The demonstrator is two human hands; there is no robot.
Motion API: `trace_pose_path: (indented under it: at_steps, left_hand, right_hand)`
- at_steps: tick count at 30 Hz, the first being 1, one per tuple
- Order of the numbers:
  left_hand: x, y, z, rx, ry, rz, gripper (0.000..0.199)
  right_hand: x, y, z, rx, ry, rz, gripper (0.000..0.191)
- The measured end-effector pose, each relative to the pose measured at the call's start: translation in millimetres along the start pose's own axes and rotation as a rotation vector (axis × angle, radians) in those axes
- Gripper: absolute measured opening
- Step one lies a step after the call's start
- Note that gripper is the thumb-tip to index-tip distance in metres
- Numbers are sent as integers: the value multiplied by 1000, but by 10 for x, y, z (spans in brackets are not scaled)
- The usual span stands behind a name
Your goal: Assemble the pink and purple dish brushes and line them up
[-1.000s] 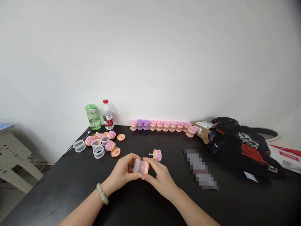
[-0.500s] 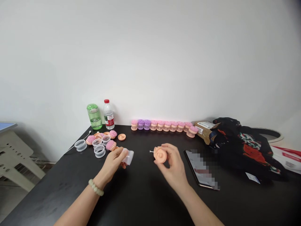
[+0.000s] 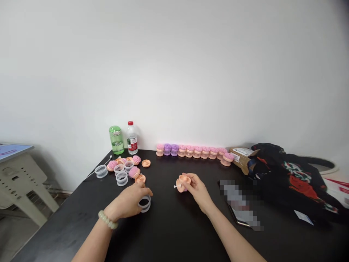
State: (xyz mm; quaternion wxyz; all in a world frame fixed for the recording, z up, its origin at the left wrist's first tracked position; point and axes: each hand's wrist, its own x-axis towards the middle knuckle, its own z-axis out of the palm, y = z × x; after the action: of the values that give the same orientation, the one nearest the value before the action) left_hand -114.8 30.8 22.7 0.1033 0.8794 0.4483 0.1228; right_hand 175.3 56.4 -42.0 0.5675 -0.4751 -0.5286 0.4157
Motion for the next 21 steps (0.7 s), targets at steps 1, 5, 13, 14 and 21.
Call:
trace_pose_path:
  at_steps: [1, 5, 13, 14, 21]
  left_hand:
    - [-23, -74, -8, 34, 11, -34, 62]
    - [-85, -342, -27, 162, 56, -204, 58]
    - [-56, -286, -168, 82, 63, -276, 56]
    - [-39, -259, -173, 94, 41, -287, 60]
    - [125, -202, -63, 249, -55, -371, 36]
  right_hand:
    - [-30, 15, 90, -8, -17, 3, 49]
    - [-124, 74, 529, -63, -27, 3, 39]
    - [-44, 131, 1545, -114, 46, 25, 34]
    - [-14, 144, 1641, -111, 44, 30, 35]
    - [329, 239, 1898, -95, 73, 19, 33]
